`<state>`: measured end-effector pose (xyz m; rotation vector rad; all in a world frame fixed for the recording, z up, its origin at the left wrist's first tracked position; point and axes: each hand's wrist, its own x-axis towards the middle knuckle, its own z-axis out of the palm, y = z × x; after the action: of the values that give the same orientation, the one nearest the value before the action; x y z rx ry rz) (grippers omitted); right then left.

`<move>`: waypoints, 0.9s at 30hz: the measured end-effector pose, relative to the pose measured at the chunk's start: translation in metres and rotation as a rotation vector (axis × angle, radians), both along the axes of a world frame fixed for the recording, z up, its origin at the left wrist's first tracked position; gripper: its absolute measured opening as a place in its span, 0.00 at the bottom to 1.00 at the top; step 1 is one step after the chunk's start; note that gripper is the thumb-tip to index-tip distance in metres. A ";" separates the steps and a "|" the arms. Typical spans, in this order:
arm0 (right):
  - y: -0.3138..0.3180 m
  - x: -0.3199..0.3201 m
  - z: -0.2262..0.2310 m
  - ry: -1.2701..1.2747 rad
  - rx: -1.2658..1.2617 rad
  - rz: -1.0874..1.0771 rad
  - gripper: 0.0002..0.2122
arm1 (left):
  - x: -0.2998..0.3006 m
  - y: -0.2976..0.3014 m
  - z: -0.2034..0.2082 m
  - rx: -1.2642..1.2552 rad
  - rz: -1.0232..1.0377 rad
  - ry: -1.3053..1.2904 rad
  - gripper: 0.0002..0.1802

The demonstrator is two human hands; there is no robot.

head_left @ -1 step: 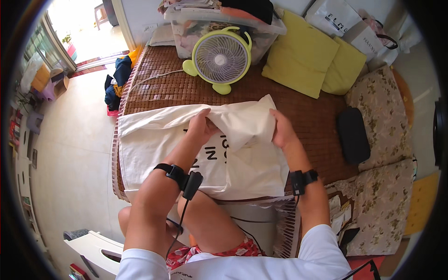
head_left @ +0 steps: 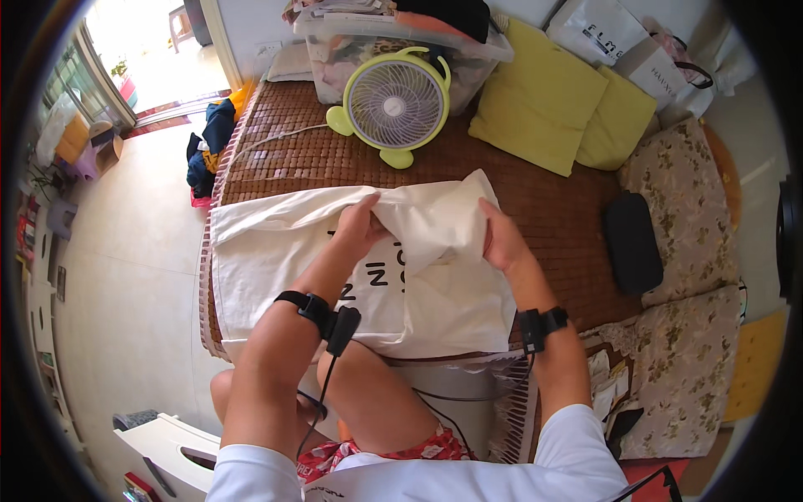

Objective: Folding various items of clothing including t-shirts and small pieces of fabric on a bed surface.

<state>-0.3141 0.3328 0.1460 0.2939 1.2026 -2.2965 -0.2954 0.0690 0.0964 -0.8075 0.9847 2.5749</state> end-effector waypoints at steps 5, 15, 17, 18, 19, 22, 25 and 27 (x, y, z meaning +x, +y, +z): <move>0.026 0.005 -0.018 0.021 0.305 0.345 0.15 | 0.001 0.003 0.013 -0.389 -0.309 0.200 0.24; 0.019 -0.028 -0.060 0.448 0.651 -0.089 0.14 | 0.001 0.011 0.022 -0.154 -0.292 0.085 0.23; 0.024 -0.035 -0.068 0.493 0.776 -0.095 0.14 | 0.009 0.021 0.018 -0.152 -0.284 0.151 0.21; 0.027 -0.038 -0.067 0.497 0.812 -0.141 0.15 | 0.012 0.026 0.023 -0.251 -0.272 0.143 0.20; 0.030 -0.039 -0.067 0.501 0.848 -0.188 0.15 | 0.011 0.026 0.021 -0.249 -0.274 0.141 0.20; 0.023 -0.033 -0.064 0.671 1.199 -0.039 0.17 | 0.011 0.012 0.015 -0.838 -0.570 0.047 0.24; 0.069 -0.044 -0.098 0.605 1.286 0.133 0.20 | 0.009 0.034 0.014 -0.981 -0.500 0.165 0.24; 0.062 -0.051 -0.095 0.589 1.208 0.035 0.21 | 0.007 0.030 0.008 -1.019 -0.503 0.160 0.24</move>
<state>-0.3654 0.3949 0.0507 -0.0196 2.7513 -1.3538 -0.2884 0.0992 0.1049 -0.4284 2.2519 1.6288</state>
